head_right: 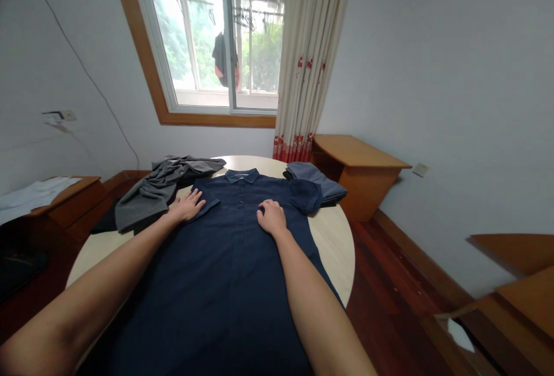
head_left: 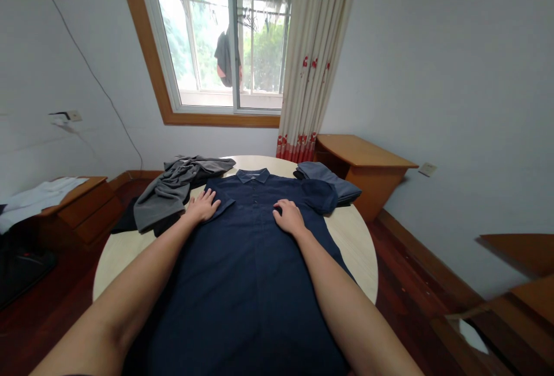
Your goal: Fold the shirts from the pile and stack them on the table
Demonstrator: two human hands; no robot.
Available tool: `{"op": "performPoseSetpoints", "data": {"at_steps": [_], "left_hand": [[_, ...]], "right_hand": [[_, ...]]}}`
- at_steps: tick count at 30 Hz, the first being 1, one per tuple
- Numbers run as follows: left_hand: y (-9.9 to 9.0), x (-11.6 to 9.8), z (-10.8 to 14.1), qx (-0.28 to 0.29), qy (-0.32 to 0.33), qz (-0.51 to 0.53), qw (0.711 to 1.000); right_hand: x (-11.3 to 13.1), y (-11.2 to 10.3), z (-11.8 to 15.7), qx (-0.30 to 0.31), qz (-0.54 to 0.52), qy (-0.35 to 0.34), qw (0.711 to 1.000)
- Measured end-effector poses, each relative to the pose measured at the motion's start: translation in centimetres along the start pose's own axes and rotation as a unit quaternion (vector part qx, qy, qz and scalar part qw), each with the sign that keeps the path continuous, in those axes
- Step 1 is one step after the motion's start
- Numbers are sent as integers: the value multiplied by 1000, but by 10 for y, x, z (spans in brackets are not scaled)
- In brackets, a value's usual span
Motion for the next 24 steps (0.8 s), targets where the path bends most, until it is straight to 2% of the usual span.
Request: {"op": "performPoseSetpoints", "data": {"at_steps": [3,6,9,16,20,24], "left_hand": [[0,2,-1,14,-6,-9,1000],[-5,1,-9,12,16,-22,1000],[-9,1,-25,-10,28,-26,999],[1,19,-60,0,-5,-13,1000],[1,24,-63,3,-16,-9,1000],[-13,7,-52,-37,-1,-51,998]], "right_hand": [[1,-1,1,5,4,5,1000],[3,-2,1,6,7,8,1000],[4,-3,2,6,5,5,1000],[4,-3,3,13,0,7,1000],[4,-3,3,16,-1,10,1000],[4,-4,3,19,0,6,1000]]}}
Point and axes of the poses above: each hand's wrist, its own z-axis away from the middle knuckle, its own y-axis out of the palm, x = y × z, the point moved 5 cm from there along -z, towards the middle knuckle, and after that the axes turned 1 degree about z, right-handed, at the moved point
